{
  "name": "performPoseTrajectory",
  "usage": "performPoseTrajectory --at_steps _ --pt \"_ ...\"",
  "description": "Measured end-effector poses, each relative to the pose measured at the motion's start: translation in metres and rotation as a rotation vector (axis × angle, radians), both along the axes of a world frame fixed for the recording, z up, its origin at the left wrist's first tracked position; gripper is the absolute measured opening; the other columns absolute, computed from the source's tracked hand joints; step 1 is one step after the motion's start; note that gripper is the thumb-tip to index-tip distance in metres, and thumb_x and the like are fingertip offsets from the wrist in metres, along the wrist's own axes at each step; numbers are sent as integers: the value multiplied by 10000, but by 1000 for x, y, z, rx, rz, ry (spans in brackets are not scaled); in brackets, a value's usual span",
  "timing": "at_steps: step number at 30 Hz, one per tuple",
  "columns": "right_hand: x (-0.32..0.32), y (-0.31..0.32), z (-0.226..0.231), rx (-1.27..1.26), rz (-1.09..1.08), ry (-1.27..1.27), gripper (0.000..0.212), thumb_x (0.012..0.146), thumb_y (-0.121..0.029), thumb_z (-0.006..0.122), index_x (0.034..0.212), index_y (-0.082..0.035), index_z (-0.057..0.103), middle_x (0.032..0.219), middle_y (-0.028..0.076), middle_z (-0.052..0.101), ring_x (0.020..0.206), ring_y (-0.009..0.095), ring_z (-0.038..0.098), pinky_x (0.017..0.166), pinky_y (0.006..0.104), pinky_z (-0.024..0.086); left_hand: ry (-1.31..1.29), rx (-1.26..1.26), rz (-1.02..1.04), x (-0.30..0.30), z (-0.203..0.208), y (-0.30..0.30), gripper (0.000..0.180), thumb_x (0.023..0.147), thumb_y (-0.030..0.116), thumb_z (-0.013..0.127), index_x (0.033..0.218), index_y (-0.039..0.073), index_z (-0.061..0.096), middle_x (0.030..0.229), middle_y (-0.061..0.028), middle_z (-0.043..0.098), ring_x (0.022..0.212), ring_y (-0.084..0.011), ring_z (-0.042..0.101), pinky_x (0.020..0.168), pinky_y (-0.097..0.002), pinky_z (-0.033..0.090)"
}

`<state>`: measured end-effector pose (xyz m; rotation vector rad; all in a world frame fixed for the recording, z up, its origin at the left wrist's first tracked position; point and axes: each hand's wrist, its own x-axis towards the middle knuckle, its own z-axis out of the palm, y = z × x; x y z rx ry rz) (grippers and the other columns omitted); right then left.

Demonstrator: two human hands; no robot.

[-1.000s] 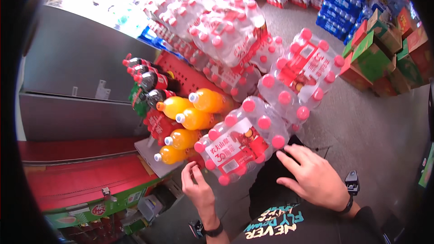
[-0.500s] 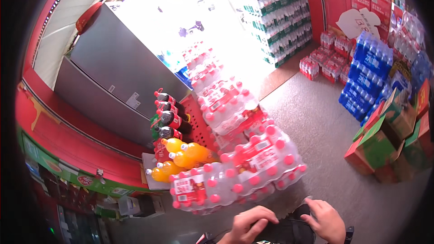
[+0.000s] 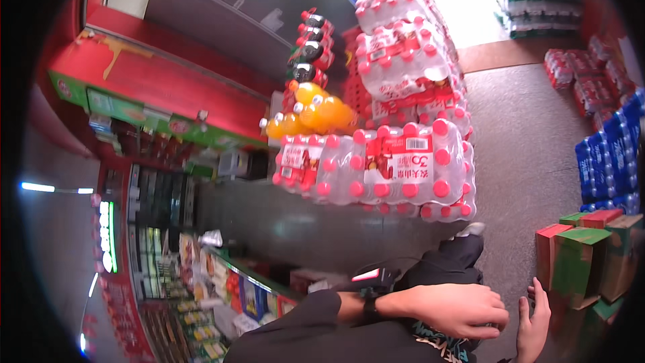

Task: Wiping down packs of bottled water with a rag in a supermarket.

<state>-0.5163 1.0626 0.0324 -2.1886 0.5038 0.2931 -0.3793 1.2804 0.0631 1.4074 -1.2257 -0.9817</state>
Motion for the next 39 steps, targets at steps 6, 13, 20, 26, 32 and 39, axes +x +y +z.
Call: performPoseTrajectory --at_steps 6,13,20,26,32,39 --pt "66 -67 2 58 293 -20 450 1032 -206 625 1418 17 561 1298 242 657 1191 371 637 1029 420 480 -54 84 79 28 -5 -54 274 1043 294 570 1059 24 613 989 -156 642 1002 -333 608 935 -433 458" --pt "147 -162 5 116 386 -99 459 1050 -211 596 1433 36 538 1349 244 631 1214 363 630 1034 409 486 -94 -30 277 72 -19 -133 281 1066 275 545 1150 12 595 1061 -178 626 1025 -351 606 936 -449 472" --pt "231 -255 9 29 290 -160 514 914 -248 742 1336 16 612 1165 218 677 1088 375 655 951 428 515 39 105 242 162 -11 -225 324 1084 316 503 1141 9 592 1052 -193 622 1039 -376 608 930 -451 488" --pt "338 -359 -1 -31 293 -348 446 949 -290 711 1275 8 647 1092 174 698 1036 343 674 913 419 522 -157 404 507 256 8 -335 233 1043 200 568 1155 29 682 1028 -151 706 971 -325 686 882 -388 538" --pt "378 -509 -19 -145 106 -254 444 1009 -364 621 1307 -35 633 1088 167 678 1028 355 654 946 430 509 290 528 559 389 -114 -481 272 1091 163 511 1189 -41 662 1045 -130 748 982 -186 723 889 -333 560" --pt "379 -624 -40 -217 -374 -193 465 990 -369 652 1313 -35 629 1101 165 674 1056 368 647 936 441 519 291 877 558 569 -300 -537 402 1036 269 535 1272 -41 630 1212 -211 720 1127 -314 707 923 -412 537"
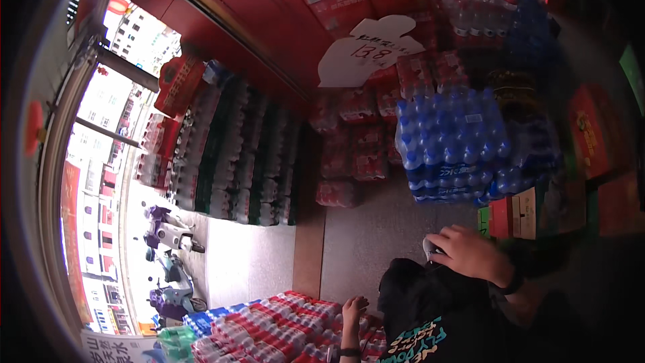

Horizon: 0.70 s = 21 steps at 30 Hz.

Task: Wiping down packs of bottled water with a rag in a supermarket.

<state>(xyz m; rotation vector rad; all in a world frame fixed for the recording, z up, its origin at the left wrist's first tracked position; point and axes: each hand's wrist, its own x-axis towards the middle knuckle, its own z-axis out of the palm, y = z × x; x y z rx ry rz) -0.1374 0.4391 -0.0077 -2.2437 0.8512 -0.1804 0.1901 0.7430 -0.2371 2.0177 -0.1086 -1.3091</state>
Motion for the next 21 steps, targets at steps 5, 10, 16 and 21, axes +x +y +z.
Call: performPoseTrajectory --at_steps 5,10,16,21 --pt "1 -44 -16 45 -408 64 416 982 -353 666 1255 -39 648 1064 170 680 1074 367 640 915 458 524 278 208 -37 110 -96 -63 464 1017 281 500 1346 -37 573 1310 -222 667 1163 -351 680 965 -427 523" --pt "13 -46 -92 110 -656 372 467 944 -414 694 1239 -53 671 1048 169 710 1008 363 680 894 458 542 256 195 -248 221 -140 -173 425 1030 300 503 1333 20 605 1165 -148 727 1047 -265 715 888 -374 554" --pt "67 -48 -59 404 -982 276 534 962 -398 674 1358 -43 623 1171 255 697 1108 392 675 952 465 534 321 -168 -611 225 -75 -338 391 1040 287 573 1336 33 604 970 -95 712 832 -189 670 728 -341 555" --pt "122 -50 -11 426 -1031 -53 543 991 -420 620 1372 -33 608 1213 288 685 1154 440 651 976 497 523 178 -76 -945 231 16 -464 375 1031 275 566 1309 28 616 988 -108 718 864 -212 673 767 -360 552"
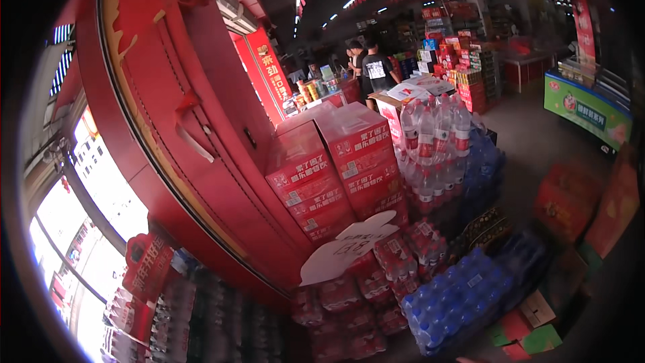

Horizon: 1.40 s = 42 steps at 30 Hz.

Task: Wiping down packs of bottled water with a rag in a supermarket.

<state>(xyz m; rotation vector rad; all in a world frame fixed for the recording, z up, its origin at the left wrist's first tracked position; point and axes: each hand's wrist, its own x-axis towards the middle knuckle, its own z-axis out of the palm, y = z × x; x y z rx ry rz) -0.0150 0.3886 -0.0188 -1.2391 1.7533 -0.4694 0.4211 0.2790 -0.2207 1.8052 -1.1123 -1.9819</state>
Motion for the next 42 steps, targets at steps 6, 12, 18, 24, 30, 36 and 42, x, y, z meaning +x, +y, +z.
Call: performPoseTrajectory --at_steps 6,12,18,24,30,36,42 --pt "4 -20 -4 63 48 62 549 994 -398 625 1395 -25 593 1323 275 646 1255 434 602 1058 474 487 -71 -6 -431 -8 20 -60 357 1021 259 558 1277 21 631 1010 -124 726 904 -239 677 812 -381 549" --pt "-19 -43 2 105 183 15 568 1005 -412 618 1439 -50 558 1356 263 632 1288 423 581 1065 470 475 -97 -51 -765 -1 15 -13 342 1011 244 550 1246 15 646 1031 -140 733 943 -267 682 858 -403 546" --pt "-44 -62 -32 111 532 162 481 1032 -374 583 1410 -79 584 1359 221 636 1251 422 592 1045 495 476 -19 -175 -977 -21 -12 92 329 1000 229 542 1214 8 661 1053 -155 740 982 -294 686 904 -425 542" --pt "-45 -60 -55 43 502 89 540 924 -355 730 1370 -65 634 1185 219 702 1106 356 683 968 433 535 90 -414 -800 -44 -69 137 292 988 168 522 1148 -43 645 1044 -226 721 989 -318 684 881 -460 525" --pt "-47 -68 -62 97 554 122 507 950 -347 696 1357 -54 619 1312 203 646 1260 395 582 1058 455 470 222 -24 -882 -30 -43 109 343 1021 175 573 1305 -6 639 1228 -164 719 1146 -240 648 1024 -401 490" --pt "-49 -64 -46 67 508 197 449 971 -252 684 1342 -11 607 1241 207 655 1133 381 632 964 430 501 153 62 -761 -54 -15 79 333 1044 232 567 1216 -37 659 1163 -209 718 1100 -266 660 995 -452 489" --pt "-47 -53 -45 215 516 174 437 977 -247 676 1342 -16 607 1156 189 647 1029 369 637 915 435 497 76 -188 -903 -74 9 86 226 1023 161 552 1118 -32 620 1002 -252 696 928 -435 681 816 -490 546"
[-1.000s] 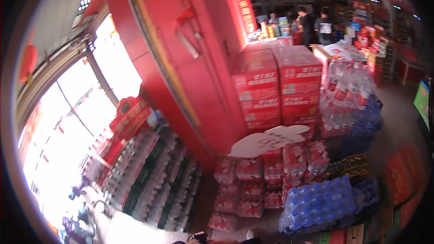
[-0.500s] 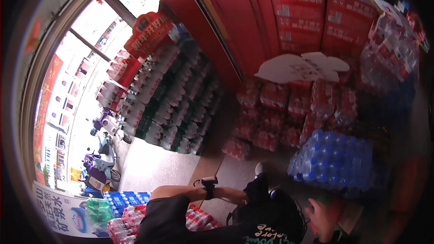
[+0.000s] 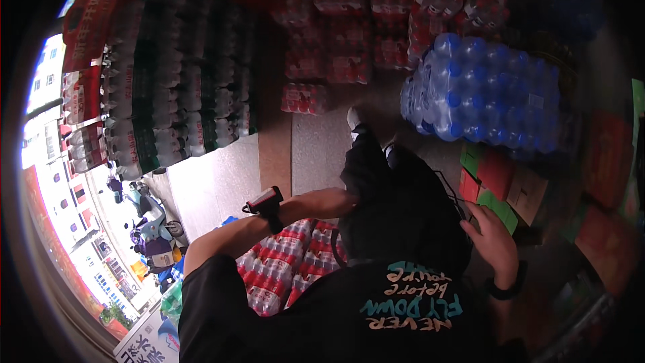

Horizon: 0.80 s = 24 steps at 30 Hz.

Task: Wiping down packs of bottled water with a rag in a supermarket.

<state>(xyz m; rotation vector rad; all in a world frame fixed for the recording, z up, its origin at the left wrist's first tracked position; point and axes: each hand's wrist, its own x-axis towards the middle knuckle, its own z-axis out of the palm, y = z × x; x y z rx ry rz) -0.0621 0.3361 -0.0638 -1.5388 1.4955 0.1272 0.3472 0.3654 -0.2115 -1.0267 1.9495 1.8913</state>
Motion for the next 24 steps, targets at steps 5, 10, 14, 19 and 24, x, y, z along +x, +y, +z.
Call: performPoseTrajectory --at_steps 5,10,14,19,24 --pt "5 -3 -1 24 51 21 435 984 -255 667 1340 -11 603 1200 194 645 1101 390 624 946 439 492 132 -157 -197 2 -13 -3 173 989 153 580 1024 -11 626 890 -238 674 882 -412 695 808 -503 552" --pt "12 -15 0 28 56 21 430 991 -252 658 1340 -7 602 1224 201 644 1128 398 617 961 446 488 -2 -43 -125 0 -15 8 181 986 156 581 1037 -12 621 887 -229 672 847 -413 695 760 -501 571" --pt "10 -18 0 53 38 45 427 993 -243 656 1344 -5 601 1238 201 644 1140 396 611 976 448 483 23 -85 -179 -5 -6 -4 177 999 146 568 1051 -16 616 881 -238 671 848 -409 704 772 -500 577" --pt "10 -19 2 43 35 25 427 999 -258 646 1341 -5 606 1233 197 650 1148 393 606 979 449 482 28 -32 -121 -10 -1 -2 289 1027 231 503 1153 11 643 958 -230 697 944 -382 716 836 -514 582" --pt "6 -5 -18 78 56 58 433 1000 -291 645 1334 -17 619 1212 191 659 1136 392 607 987 454 483 -7 -88 -188 -17 -6 -7 267 999 212 528 1118 15 661 1008 -237 703 940 -398 707 849 -511 558"
